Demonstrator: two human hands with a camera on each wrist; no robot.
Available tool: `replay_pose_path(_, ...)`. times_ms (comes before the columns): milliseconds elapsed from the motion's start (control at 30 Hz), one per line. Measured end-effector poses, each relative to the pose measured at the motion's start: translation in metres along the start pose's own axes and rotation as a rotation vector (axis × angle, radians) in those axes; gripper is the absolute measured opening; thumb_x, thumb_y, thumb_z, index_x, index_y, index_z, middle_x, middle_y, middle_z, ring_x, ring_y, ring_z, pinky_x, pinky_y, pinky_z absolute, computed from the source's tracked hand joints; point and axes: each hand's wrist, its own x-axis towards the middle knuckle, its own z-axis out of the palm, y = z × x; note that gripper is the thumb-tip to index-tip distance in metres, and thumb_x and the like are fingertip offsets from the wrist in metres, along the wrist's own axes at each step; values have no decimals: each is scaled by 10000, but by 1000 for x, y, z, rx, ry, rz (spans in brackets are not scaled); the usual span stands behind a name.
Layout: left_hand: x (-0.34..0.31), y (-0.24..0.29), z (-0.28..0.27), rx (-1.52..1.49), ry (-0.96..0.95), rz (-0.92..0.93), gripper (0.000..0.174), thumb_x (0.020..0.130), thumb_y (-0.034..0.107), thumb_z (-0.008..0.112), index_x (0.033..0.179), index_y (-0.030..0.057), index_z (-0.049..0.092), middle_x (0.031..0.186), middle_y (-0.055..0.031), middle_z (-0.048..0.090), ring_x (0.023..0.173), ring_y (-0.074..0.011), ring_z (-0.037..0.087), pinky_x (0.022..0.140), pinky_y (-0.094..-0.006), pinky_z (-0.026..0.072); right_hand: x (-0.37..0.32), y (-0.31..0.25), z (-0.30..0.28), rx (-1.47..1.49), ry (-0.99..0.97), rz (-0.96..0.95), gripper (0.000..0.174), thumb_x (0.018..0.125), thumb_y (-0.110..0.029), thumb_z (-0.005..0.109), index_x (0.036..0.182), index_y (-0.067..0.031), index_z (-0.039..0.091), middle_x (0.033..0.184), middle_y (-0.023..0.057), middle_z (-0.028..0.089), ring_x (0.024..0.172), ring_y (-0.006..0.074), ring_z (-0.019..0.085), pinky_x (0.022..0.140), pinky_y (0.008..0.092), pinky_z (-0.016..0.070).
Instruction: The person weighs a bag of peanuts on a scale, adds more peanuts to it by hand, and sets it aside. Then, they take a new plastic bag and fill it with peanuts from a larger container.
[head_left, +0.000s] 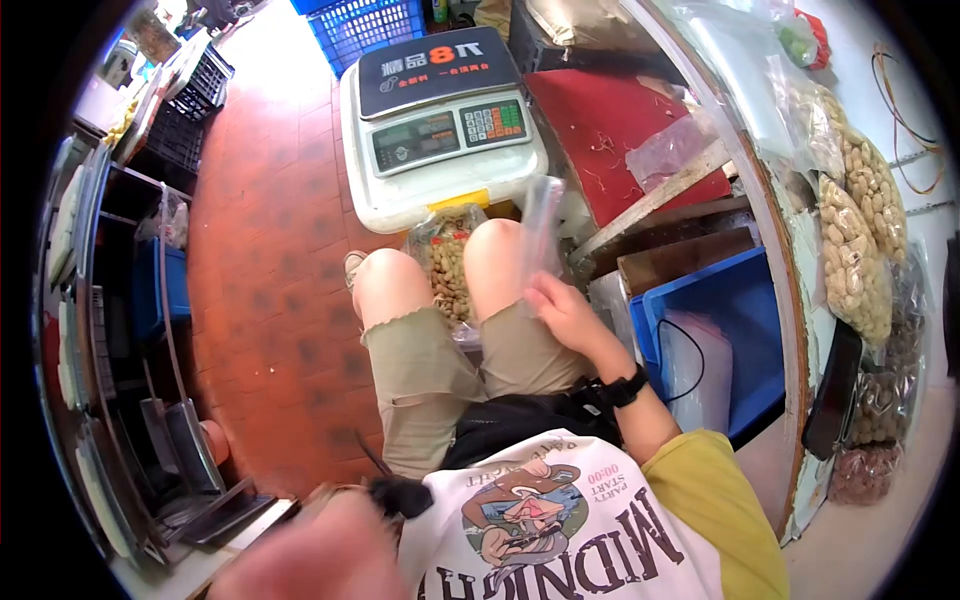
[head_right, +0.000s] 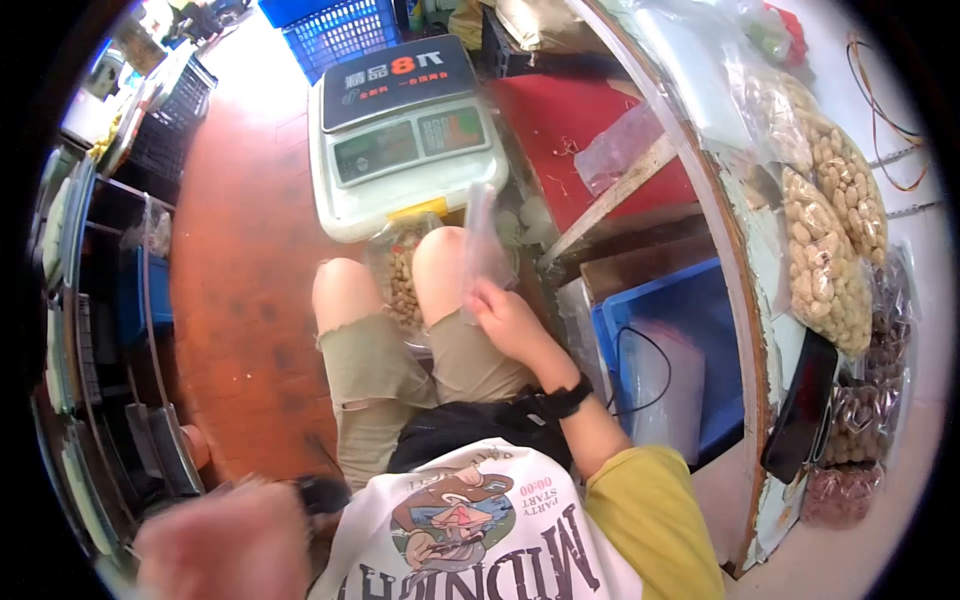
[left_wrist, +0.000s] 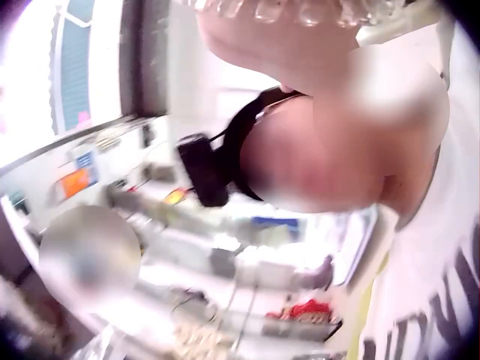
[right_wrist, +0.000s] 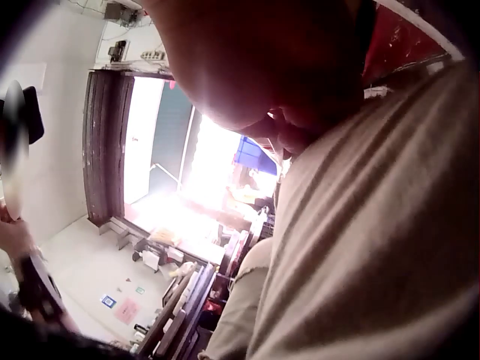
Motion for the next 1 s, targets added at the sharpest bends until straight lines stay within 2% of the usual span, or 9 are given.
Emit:
replay_pose_path(67, -55, -2, -21, -62, -1098, -817, 388, 763, 234, 800, 1093, 94, 650, 1048, -61, 629, 975, -217, 604, 860, -384, 470, -9, -4, -13, 167, -33, 220, 217, 1002, -218, 524, 1042, -9, 568, 823, 142, 653, 768, 274, 645, 721, 392, 493)
replay_pose_path(167, -134, 31, -37, -214, -1638, -1150, 512, 757, 372, 786, 1129, 57, 628, 1039, -105, 616, 924, -313, 607, 815, -416, 484, -34, 8, -33, 240, -41, 161, 191, 1009, -184, 508, 1002, -1, 562, 803, 67, 628, 759, 158, 587, 731, 326, 487)
replay_pose_path(400, -148, 70, -69, -263, -1763, -1076, 271, 777, 132, 674, 1020, 22, 624, 917, -109, 603, 865, -308, 631, 715, -382, 519, -80, -22, -74, 288, -228, 383, 173, 1031, -146, 461, 986, -19, 570, 847, 40, 645, 804, 130, 593, 767, 299, 494)
replay_pose_path(500, -114, 53, -66, -384, -1548, -1325, 273, 712, 20, 644, 985, 33, 637, 835, -122, 593, 786, -340, 627, 702, -428, 533, -83, -26, -64, 189, -277, 235, 173, 1012, -147, 492, 976, 1, 574, 835, 89, 645, 757, 185, 600, 746, 327, 494)
replay_pose_path(633, -97, 55, -75, -467, -1645, -1389, 326, 721, 50, 649, 1042, 17, 606, 885, -130, 605, 855, -337, 643, 733, -437, 528, -58, -63, -52, -46, -342, 140, 174, 946, -153, 568, 936, 20, 583, 820, 200, 598, 733, 361, 568, 714, 396, 476)
replay_pose_path(733, -97, 55, -72, -468, -1602, -1557, 322, 800, 111, 682, 1100, 17, 610, 920, -143, 597, 888, -353, 631, 759, -431, 523, -33, -82, -39, -161, -239, -167, 128, 915, -122, 583, 931, 5, 584, 824, 196, 605, 746, 368, 593, 693, 410, 480)
replay_pose_path(867, -103, 46, -79, -298, -1657, -1681, 346, 932, 225, 673, 1196, 12, 603, 1094, -160, 555, 888, -280, 625, 788, -324, 517, -10, -95, -20, -255, -172, -262, 121, 867, -68, 626, 911, 24, 562, 848, 167, 610, 731, 307, 630, 680, 362, 500)
replay_pose_path(933, -113, 43, -90, -219, -1512, -2012, 379, 921, 199, 680, 1248, 28, 595, 1090, -160, 564, 968, -296, 603, 840, -342, 509, -5, -99, -14, -272, -146, -306, 132, 845, -41, 655, 935, 12, 575, 856, 166, 617, 721, 294, 648, 665, 369, 506)
replay_pose_path(1000, -111, 47, -84, -232, -1378, -1945, 357, 912, 186, 685, 1228, 34, 618, 1096, -146, 572, 997, -296, 589, 867, -355, 497, -5, -102, -10, -255, -116, -298, 138, 845, -39, 657, 957, 3, 586, 852, 163, 623, 715, 289, 652, 656, 365, 507)
